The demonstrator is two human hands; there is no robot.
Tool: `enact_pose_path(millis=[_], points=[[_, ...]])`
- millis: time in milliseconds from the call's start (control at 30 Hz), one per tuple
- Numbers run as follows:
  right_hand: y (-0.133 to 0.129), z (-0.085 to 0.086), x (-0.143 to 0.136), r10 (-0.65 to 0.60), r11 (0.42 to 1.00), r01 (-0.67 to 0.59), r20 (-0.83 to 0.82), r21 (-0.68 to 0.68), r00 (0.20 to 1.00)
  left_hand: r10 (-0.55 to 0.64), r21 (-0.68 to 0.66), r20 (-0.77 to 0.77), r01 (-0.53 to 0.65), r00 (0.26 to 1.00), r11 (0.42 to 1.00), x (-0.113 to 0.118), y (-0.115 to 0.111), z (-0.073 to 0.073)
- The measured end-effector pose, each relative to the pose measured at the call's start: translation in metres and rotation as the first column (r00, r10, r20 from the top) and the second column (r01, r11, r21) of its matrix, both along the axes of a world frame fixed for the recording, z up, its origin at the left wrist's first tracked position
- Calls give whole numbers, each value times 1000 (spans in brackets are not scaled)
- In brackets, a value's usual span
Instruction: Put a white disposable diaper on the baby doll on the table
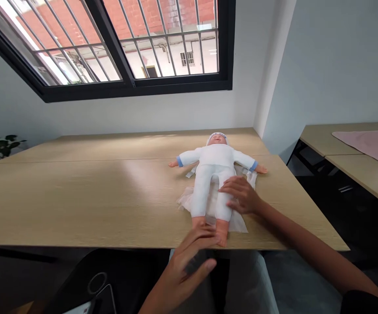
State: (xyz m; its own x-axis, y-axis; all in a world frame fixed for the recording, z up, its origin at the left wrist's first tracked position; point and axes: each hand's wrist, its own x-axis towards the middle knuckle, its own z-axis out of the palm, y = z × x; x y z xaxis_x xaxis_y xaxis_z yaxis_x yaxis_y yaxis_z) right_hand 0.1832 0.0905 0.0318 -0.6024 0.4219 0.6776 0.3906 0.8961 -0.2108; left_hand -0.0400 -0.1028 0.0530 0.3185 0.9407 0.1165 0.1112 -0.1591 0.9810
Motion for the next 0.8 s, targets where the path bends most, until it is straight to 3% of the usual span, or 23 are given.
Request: enact_pose_path(millis=[67, 133, 233, 300, 367, 567, 700, 800], points=[[-14, -3, -10, 180, 983, -182, 66, 27, 981, 185, 210, -255, -133, 949, 969, 2, 15, 10], [-24, -9, -19, 291, 955, -295, 121, 14, 949, 368, 371, -372, -227, 852, 900, 6, 36, 11], [-28, -12, -24, 327, 945, -321, 139, -62, 935, 485, 406, -478, -306, 732, 861, 11, 68, 5], [-26, -8, -22, 315, 947, -301, 128, -115, 940, 466, 360, -498, -314, 732, 879, 11, 81, 1], [-24, 1, -18, 278, 955, -257, 148, -147, 949, 414, 292, -470, -305, 780, 906, 8, 88, -1], [-26, 26, -6, 57, 990, -1, 395, -141, 917, 292, 153, -376, -252, 879, 956, -11, 94, 2], [-23, 29, 8, 17, 979, 94, 531, -182, 847, 214, 72, -345, -201, 914, 977, -22, 100, 4], [-20, 28, 17, 43, 967, 99, 534, -235, 845, 175, 52, -343, -168, 923, 984, -22, 102, 5]])
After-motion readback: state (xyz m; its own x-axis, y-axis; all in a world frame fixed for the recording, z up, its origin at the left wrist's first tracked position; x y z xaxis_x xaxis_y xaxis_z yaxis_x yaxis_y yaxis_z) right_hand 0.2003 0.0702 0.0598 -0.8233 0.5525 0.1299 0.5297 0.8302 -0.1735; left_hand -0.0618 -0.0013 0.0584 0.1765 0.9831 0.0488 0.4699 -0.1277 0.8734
